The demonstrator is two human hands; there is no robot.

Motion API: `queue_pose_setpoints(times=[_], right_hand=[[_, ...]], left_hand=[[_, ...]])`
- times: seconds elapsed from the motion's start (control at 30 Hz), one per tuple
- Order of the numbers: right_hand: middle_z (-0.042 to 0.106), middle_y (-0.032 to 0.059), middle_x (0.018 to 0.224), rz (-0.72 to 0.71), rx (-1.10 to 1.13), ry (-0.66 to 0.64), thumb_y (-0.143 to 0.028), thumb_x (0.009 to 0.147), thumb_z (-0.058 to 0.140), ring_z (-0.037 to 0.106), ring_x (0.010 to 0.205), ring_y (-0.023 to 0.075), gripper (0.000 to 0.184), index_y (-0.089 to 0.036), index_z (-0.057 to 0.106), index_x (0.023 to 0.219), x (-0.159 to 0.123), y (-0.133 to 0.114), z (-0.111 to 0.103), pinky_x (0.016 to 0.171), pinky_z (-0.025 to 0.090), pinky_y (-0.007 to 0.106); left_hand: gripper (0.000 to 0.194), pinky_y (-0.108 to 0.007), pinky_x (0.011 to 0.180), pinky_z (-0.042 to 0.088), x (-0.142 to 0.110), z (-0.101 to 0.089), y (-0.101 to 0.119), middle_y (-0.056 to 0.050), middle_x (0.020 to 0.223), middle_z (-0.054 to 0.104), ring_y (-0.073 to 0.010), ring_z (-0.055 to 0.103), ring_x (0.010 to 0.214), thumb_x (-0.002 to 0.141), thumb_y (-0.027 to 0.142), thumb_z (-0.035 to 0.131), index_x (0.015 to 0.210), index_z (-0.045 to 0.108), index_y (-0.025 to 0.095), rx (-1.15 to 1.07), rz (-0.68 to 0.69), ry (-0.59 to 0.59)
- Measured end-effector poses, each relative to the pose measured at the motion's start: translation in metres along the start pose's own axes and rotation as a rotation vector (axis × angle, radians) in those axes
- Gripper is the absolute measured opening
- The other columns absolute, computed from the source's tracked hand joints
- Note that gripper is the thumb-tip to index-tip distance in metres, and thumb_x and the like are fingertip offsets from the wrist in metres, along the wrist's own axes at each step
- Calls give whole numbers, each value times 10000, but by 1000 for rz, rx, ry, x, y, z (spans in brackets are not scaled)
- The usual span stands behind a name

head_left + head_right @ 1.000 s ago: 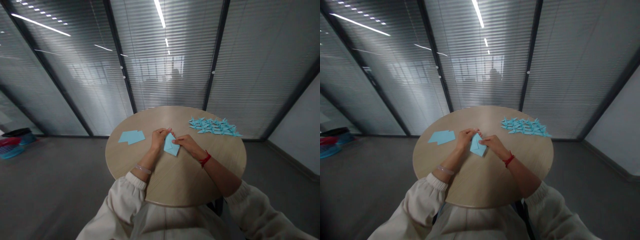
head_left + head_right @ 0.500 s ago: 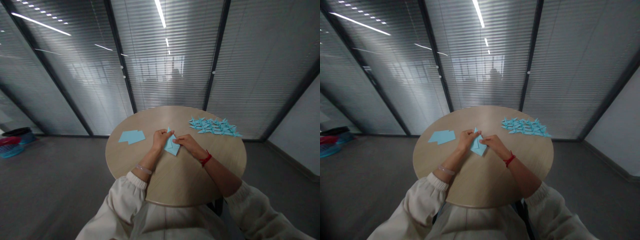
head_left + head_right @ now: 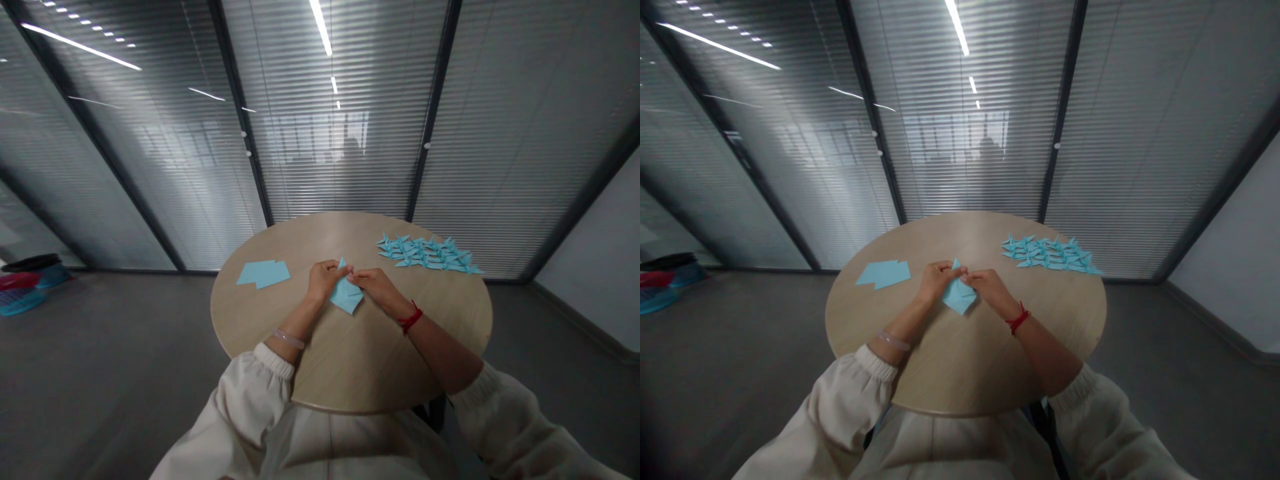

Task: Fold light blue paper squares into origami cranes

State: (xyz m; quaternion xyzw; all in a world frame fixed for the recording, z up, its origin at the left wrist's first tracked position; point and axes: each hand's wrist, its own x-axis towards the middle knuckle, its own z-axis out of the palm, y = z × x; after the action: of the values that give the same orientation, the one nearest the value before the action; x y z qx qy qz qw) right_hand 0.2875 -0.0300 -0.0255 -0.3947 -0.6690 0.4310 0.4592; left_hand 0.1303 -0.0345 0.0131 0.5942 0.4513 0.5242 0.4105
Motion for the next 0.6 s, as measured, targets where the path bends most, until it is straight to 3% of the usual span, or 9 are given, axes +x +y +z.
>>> queue_pose_setpoints(times=[0.27,0.43,0.6], right_hand=[[634,24,658,-35,-90,38,-507,742,639,502,612,149,373,-146,716,688,2,1,-1,597,365,270],[591,13,630,-70,-89,-11,-543,771,589,477,605,142,421,-144,668,661,2,-2,0,581,345,262],[587,6,604,-70,-209,33,-516,774,598,473,585,137,397,-145,691,666,0,-5,-3,568,325,258]], left_hand=[[390,-202,413,205,1,2,-2,42,452,463,-48,327,417,551,486,796,521,625,136,9,13,17],[337,-210,452,316,4,-1,-6,-32,599,646,-103,502,492,590,466,777,614,685,143,-45,26,70],[359,-221,474,376,5,-1,-8,-65,667,690,-126,561,522,608,481,770,653,696,133,-82,25,58]])
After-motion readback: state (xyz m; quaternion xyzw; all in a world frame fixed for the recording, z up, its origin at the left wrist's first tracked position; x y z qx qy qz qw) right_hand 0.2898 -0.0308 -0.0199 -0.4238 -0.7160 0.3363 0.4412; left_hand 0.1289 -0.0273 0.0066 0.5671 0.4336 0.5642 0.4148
